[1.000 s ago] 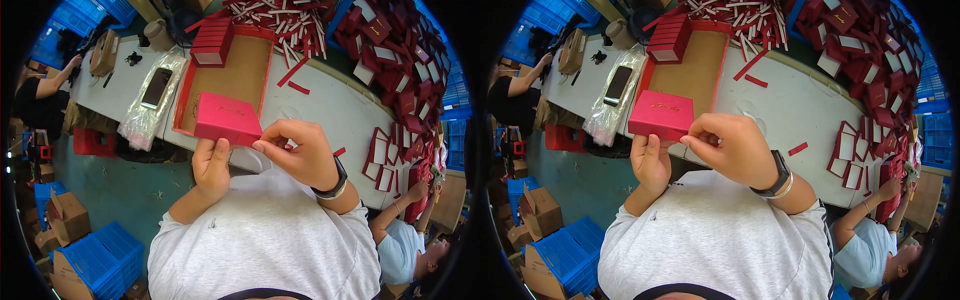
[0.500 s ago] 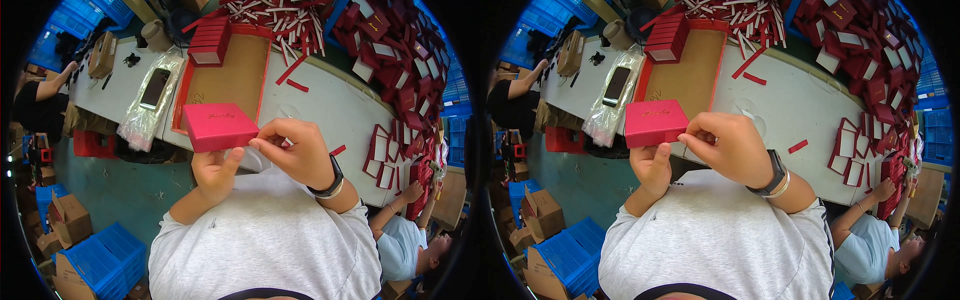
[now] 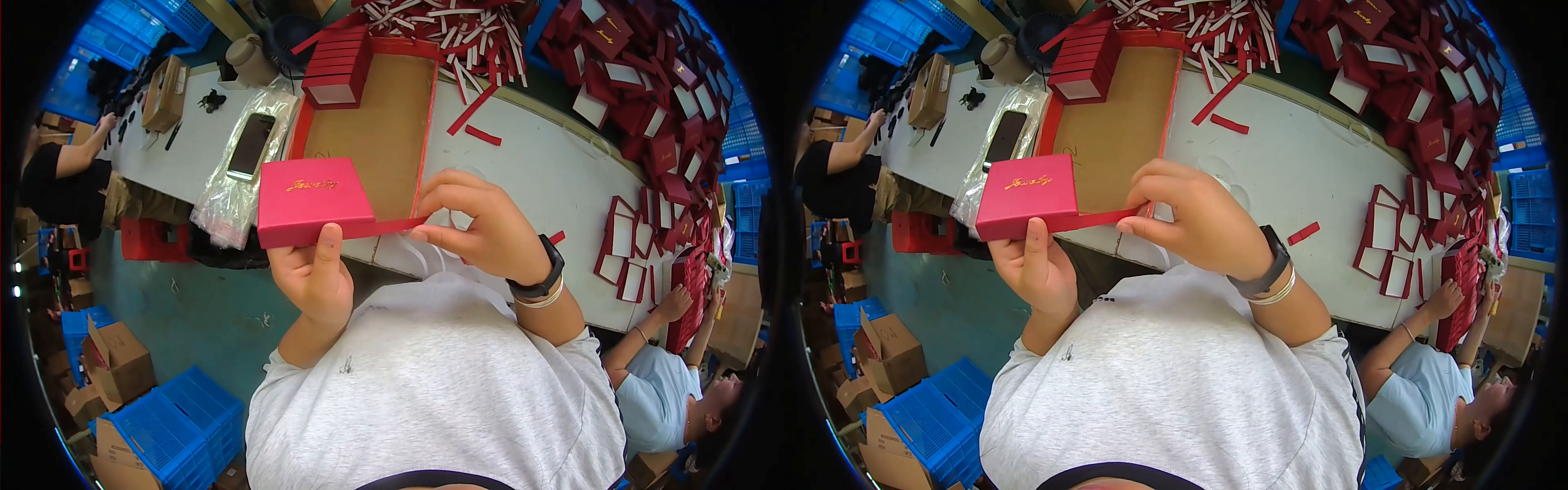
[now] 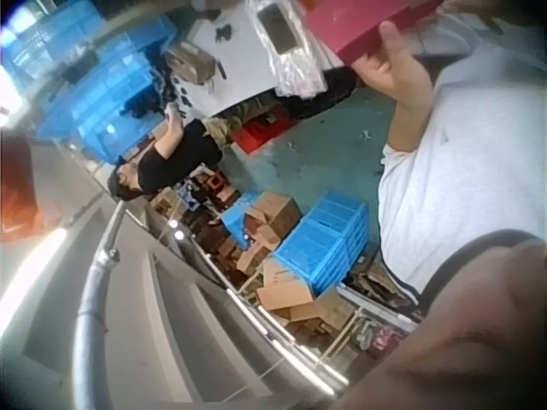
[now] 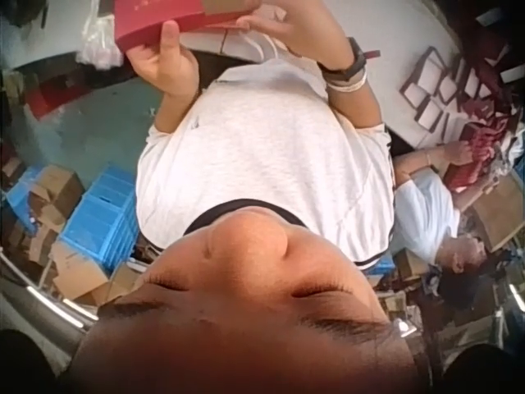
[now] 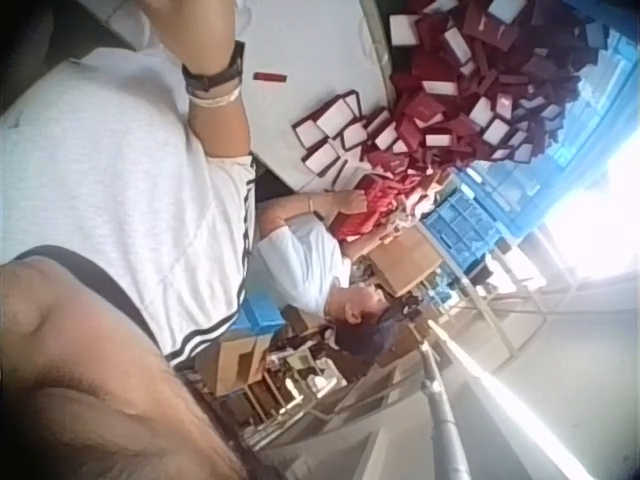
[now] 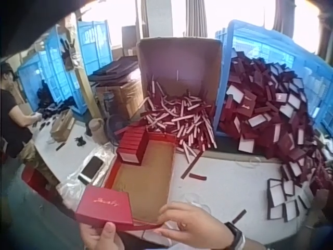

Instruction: The recorder is attaching red ribbons to jewelry boxes and organizing them into stacks.

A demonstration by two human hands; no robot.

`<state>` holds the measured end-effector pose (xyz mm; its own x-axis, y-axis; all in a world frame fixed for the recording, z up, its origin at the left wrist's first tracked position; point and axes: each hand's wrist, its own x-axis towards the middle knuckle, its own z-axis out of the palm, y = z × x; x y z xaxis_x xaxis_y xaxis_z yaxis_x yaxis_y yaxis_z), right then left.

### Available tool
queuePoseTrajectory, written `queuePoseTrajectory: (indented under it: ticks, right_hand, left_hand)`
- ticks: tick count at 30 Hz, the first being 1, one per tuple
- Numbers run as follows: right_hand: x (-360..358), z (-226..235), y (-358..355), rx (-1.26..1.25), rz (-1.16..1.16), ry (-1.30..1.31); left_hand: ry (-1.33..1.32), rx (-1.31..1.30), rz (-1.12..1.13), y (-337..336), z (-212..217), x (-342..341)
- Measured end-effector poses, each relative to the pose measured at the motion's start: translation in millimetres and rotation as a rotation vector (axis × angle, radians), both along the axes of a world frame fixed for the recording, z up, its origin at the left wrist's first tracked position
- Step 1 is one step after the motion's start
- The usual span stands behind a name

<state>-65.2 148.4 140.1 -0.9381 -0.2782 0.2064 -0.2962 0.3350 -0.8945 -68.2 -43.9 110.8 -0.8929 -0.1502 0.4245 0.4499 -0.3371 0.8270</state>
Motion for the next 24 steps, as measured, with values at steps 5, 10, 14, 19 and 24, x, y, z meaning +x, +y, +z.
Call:
queuePoseTrajectory:
  ticks: [5,10,14,19,24]
  right_hand:
    - [-5,-8,1,0.156,-0.038,0.319]
    - [-1,-12,-11,-0.338,-0.061,-0.140]
    - [2,9,-5,-0.167,-0.069,-0.320]
    - [-7,1,20,0.149,-0.213,0.028]
    - [-8,11,37,0.169,-0.252,0.053]
  left_hand:
    - [0.022,-0.045,0.103,-7,-4,-5]
    - [0.011,-0.012,0.119,-10,0,-7]
    - [0.021,0.013,0.131,-10,-3,-11]
    - [0.053,0.103,0.163,-26,10,-17]
    - [-0.054,0.115,0.196,-28,20,-23]
